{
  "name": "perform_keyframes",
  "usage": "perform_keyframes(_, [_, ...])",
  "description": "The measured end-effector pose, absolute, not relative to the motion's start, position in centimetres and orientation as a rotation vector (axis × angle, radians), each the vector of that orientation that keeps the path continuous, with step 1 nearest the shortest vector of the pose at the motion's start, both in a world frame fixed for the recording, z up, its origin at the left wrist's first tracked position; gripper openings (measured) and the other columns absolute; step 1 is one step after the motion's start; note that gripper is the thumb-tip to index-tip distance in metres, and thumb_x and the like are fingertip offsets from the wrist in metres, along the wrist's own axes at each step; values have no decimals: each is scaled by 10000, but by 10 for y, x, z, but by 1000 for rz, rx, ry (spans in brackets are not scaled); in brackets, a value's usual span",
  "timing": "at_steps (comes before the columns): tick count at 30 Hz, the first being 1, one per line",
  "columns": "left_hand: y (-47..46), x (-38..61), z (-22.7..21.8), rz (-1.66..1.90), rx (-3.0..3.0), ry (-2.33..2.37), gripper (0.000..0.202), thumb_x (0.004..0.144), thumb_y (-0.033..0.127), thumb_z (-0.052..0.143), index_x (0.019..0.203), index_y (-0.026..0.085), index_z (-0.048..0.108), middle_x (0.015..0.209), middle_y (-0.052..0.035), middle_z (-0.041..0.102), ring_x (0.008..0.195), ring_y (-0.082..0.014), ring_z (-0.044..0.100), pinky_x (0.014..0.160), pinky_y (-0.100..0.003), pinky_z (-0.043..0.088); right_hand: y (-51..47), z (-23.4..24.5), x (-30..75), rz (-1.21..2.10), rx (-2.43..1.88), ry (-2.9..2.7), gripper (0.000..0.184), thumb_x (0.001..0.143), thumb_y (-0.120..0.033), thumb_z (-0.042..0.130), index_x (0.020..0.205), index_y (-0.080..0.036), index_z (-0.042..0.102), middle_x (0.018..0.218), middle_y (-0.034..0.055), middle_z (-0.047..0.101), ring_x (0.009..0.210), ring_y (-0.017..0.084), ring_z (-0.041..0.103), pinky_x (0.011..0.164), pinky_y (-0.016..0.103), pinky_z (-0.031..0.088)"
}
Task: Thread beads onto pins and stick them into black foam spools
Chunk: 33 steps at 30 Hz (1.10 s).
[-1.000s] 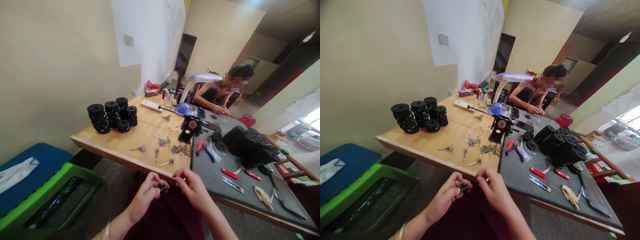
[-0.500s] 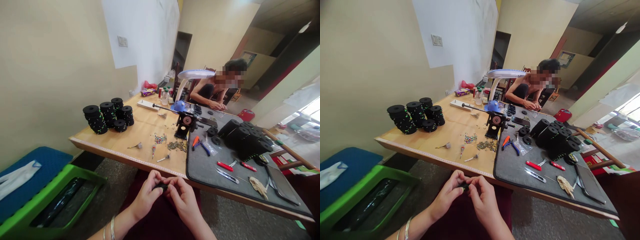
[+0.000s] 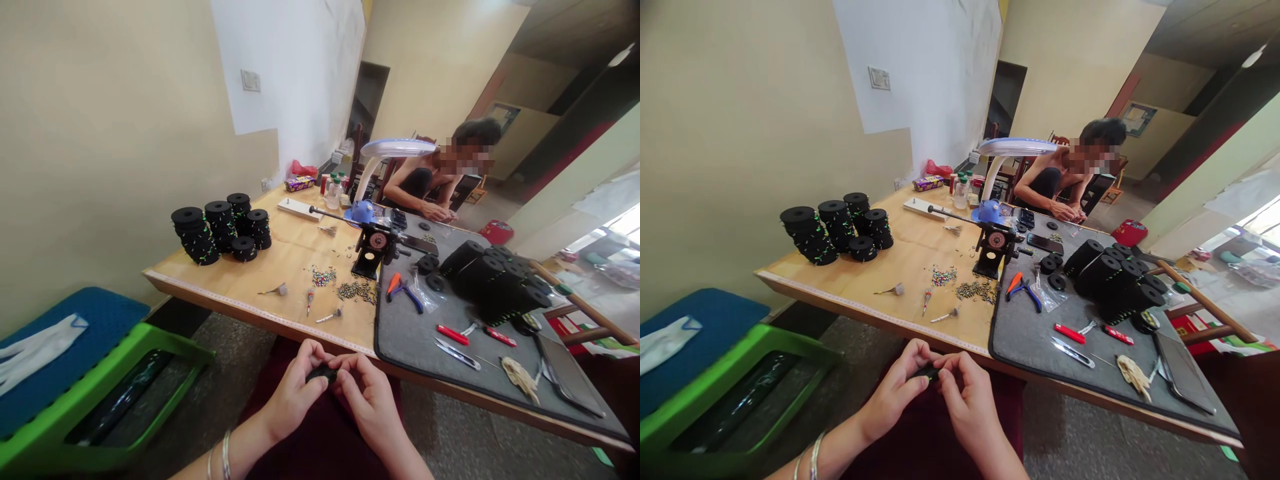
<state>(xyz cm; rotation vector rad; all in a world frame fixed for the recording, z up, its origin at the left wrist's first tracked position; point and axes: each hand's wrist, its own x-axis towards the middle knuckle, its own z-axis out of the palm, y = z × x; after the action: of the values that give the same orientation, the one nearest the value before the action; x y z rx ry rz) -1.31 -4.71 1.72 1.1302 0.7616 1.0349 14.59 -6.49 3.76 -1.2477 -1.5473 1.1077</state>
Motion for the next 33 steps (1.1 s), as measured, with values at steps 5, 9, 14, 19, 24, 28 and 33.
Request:
perform_keyframes(5, [-47, -13, 16, 1017, 1170, 780, 207, 726, 131, 514, 896, 209, 423, 924, -35, 595, 919, -215, 529, 821, -351, 397, -66, 39, 146, 1112, -1249, -1548, 154, 896, -294, 518, 840, -176, 599, 864, 69, 660, 721, 162, 609, 645, 246, 490])
perform_keyframes(9, [-47, -13, 17, 1019, 1195, 786, 201, 727, 158, 511, 898, 208, 418, 933, -33, 599, 910, -209, 527, 807, -346, 396, -66, 41, 147, 1096, -1258, -1566, 151, 895, -287, 523, 828, -173, 595, 856, 67, 662, 739, 166, 613, 666, 247, 491])
perform_keyframes(14, [-48, -12, 18, 1013, 1240, 785, 204, 715, 171, 500, 891, 210, 404, 934, -32, 596, 918, -207, 524, 810, -350, 386, -65, 43, 148, 1077, -1257, -1596, 133, 895, -246, 523, 794, -178, 576, 897, 69, 674, 812, 176, 626, 732, 256, 485])
perform_keyframes(19, [-49, -11, 17, 1003, 1242, 791, 230, 703, 150, 485, 906, 211, 398, 923, -29, 579, 894, -202, 518, 813, -366, 393, -67, 46, 148, 1031, -1246, -1637, 140, 889, -214, 522, 759, -182, 563, 885, 63, 680, 824, 176, 635, 761, 253, 473])
perform_keyframes(24, [-50, -10, 18, 1029, 1219, 768, 235, 699, 131, 482, 905, 211, 402, 928, -32, 579, 901, -200, 514, 830, -369, 391, -66, 47, 148, 997, -1247, -1648, 135, 878, -195, 529, 745, -186, 555, 875, 58, 685, 830, 175, 639, 771, 250, 471])
perform_keyframes(28, [-51, -9, 18, 1049, 1206, 763, 230, 713, 137, 492, 915, 211, 412, 920, -27, 568, 917, -207, 522, 845, -376, 391, -64, 45, 147, 986, -1243, -1650, 126, 869, -192, 543, 747, -186, 569, 869, 57, 688, 833, 178, 643, 773, 255, 475])
perform_keyframes(33, [-50, -10, 15, 1048, 1150, 721, 235, 722, 128, 498, 927, 212, 417, 949, -34, 583, 960, -218, 529, 859, -386, 389, -65, 36, 148, 1118, -1205, -1522, 124, 874, -262, 570, 780, -183, 590, 911, 78, 690, 792, 183, 644, 744, 287, 502])
